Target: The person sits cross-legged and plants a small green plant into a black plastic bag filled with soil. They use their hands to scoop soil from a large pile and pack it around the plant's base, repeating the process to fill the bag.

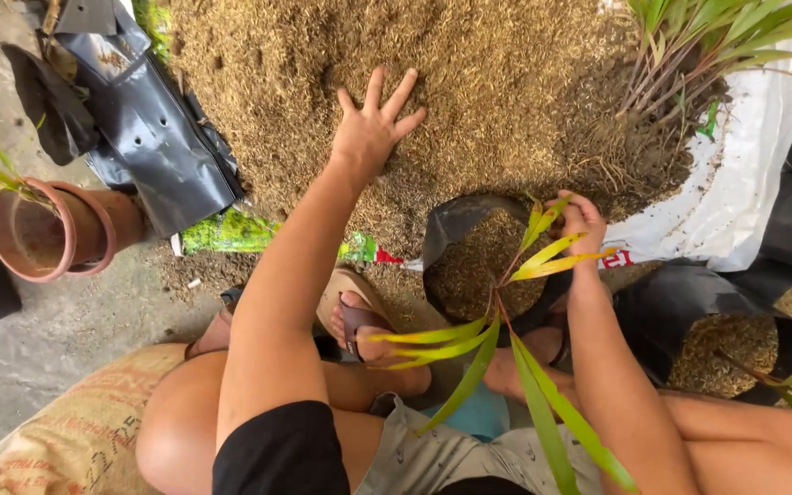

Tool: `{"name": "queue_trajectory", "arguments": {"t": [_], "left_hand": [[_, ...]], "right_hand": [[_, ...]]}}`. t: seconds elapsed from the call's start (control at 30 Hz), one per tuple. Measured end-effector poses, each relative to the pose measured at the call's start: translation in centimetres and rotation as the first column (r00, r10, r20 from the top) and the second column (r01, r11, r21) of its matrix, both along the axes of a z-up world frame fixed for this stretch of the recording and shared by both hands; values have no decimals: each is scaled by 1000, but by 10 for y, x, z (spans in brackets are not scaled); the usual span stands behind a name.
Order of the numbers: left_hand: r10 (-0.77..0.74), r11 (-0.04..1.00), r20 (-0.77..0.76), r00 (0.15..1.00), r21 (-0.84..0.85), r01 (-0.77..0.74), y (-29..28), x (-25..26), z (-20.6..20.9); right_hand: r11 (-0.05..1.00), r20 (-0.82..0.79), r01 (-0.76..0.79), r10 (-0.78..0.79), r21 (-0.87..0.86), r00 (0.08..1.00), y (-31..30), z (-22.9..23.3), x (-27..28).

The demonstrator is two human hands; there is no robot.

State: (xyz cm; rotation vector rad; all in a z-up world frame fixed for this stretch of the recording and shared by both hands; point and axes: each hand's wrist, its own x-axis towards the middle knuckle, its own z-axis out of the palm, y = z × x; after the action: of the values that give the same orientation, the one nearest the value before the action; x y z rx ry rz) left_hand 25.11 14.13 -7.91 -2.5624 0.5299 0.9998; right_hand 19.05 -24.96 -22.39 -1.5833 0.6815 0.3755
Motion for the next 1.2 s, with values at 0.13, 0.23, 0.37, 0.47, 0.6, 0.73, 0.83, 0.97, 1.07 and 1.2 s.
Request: {"name": "queue_trajectory", "arguments": {"t": [0.13, 0.23, 0.37, 0.47, 0.6, 0.73, 0.83, 0.97, 1.07, 1.2], "left_hand": [[58, 996, 69, 996, -72, -53, 3, -5, -13], [125, 982, 125, 984, -155, -105, 4, -9, -27], [314, 888, 205, 927, -407, -211, 8, -8, -47], [317, 875, 227, 921, -445, -192, 13, 1, -59], [477, 776, 214, 852, -559, -294, 7, 10, -20], [900, 173, -101, 423, -810, -561, 3, 12, 32], [872, -405, -482, 79, -803, -437, -4, -2, 59], [495, -863, -868, -24, -488, -132, -27, -35, 107], [474, -879, -881, -10, -473, -57, -34, -55, 45], [473, -880, -881, -7, -472, -50, -57, -103, 55]], "right_hand": [[1000, 29, 22, -21, -9, 999, 6, 3, 3], [998, 17, 61, -61, 1, 998, 5, 5, 2], [996, 14, 74, -73, -50, 997, -3, -11, -2], [997, 67, 68, -70, 20, 995, -5, -13, -2], [992, 43, 122, -122, 17, 992, 0, 12, 1], [994, 18, 93, -92, -64, 996, 17, 61, 0], [992, 47, 82, -77, -99, 996, 19, 70, -11], [989, 134, 148, -144, -25, 981, 12, 67, -18], [998, 172, 59, -52, -35, 984, 8, 86, -31], [996, 215, -25, 42, -85, 976, 8, 127, -36]]}}
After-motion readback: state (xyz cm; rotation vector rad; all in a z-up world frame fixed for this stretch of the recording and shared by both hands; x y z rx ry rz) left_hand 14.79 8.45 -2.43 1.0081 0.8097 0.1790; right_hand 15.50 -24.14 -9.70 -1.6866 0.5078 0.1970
